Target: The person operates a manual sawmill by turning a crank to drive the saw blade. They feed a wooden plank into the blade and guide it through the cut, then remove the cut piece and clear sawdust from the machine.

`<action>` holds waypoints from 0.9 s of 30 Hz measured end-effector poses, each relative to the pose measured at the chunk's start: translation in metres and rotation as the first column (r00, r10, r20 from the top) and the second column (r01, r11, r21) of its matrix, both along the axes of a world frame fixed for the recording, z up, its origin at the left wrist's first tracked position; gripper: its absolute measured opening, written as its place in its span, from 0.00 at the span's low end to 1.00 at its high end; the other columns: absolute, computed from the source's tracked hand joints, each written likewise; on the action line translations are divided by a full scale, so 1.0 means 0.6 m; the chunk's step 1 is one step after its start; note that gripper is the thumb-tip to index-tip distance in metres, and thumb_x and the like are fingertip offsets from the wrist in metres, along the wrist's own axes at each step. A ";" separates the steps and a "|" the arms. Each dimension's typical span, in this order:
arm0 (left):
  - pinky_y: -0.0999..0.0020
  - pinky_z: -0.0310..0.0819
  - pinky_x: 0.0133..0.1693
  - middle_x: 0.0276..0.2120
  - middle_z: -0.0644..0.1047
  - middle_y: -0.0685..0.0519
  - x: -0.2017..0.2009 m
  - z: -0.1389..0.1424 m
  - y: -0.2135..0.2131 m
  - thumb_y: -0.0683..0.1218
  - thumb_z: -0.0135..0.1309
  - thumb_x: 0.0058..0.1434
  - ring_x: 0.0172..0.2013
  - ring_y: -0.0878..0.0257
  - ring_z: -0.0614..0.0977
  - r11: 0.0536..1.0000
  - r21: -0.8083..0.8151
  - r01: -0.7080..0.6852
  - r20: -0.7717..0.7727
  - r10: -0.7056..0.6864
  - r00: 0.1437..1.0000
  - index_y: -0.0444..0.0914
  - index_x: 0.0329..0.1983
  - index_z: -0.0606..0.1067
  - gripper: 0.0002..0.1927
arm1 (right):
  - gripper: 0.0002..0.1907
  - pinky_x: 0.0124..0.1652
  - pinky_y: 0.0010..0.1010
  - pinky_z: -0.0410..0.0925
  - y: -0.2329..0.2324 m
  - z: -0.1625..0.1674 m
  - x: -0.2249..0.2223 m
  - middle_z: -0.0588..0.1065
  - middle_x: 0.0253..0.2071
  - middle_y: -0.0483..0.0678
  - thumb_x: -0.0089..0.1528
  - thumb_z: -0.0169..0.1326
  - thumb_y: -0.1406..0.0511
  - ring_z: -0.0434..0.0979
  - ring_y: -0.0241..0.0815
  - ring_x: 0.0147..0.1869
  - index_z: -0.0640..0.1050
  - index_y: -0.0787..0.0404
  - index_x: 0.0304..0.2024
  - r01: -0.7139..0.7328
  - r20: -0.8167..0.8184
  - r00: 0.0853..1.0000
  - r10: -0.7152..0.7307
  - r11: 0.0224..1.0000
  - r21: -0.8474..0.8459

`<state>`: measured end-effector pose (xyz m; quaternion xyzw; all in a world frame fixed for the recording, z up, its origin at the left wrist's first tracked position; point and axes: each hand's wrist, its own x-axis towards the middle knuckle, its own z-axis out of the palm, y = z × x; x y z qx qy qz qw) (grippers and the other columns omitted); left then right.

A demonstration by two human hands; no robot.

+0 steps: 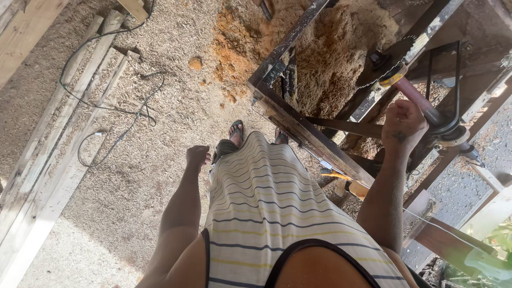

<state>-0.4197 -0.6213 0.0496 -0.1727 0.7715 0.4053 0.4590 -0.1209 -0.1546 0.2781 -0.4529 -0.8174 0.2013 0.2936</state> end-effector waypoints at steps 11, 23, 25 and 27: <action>0.69 0.75 0.24 0.28 0.84 0.52 -0.033 0.017 -0.005 0.53 0.57 0.66 0.21 0.64 0.80 0.921 -0.142 0.362 -0.025 -0.369 0.929 0.42 0.42 0.84 0.12 | 0.17 0.50 0.39 0.76 0.000 0.009 -0.010 0.81 0.46 0.59 0.56 0.48 0.77 0.83 0.52 0.48 0.83 0.67 0.43 0.089 0.151 0.981 -0.122 0.974 0.209; 0.65 0.70 0.21 0.28 0.83 0.46 -0.078 0.023 -0.017 0.49 0.60 0.63 0.21 0.59 0.82 0.996 -0.072 0.054 0.034 -0.052 0.998 0.37 0.42 0.82 0.11 | 0.23 0.56 0.42 0.75 -0.005 0.032 -0.022 0.76 0.55 0.63 0.56 0.42 0.78 0.80 0.57 0.54 0.78 0.69 0.52 0.112 0.237 0.967 -0.098 0.993 -0.048; 0.64 0.70 0.21 0.28 0.82 0.45 -0.076 0.024 -0.006 0.48 0.61 0.62 0.21 0.58 0.81 1.000 -0.016 -0.004 0.027 0.004 1.000 0.37 0.42 0.82 0.11 | 0.23 0.58 0.47 0.71 0.011 0.028 -0.021 0.76 0.56 0.63 0.56 0.47 0.77 0.78 0.60 0.57 0.79 0.68 0.53 0.074 0.262 0.963 -0.068 0.997 -0.012; 0.64 0.70 0.20 0.27 0.82 0.45 -0.063 0.030 0.011 0.48 0.62 0.62 0.21 0.58 0.80 0.998 -0.009 -0.062 0.059 0.062 0.996 0.37 0.42 0.82 0.11 | 0.23 0.60 0.49 0.68 0.032 0.022 -0.018 0.77 0.55 0.62 0.55 0.49 0.76 0.77 0.60 0.58 0.80 0.67 0.53 0.056 0.304 0.952 -0.039 0.997 -0.045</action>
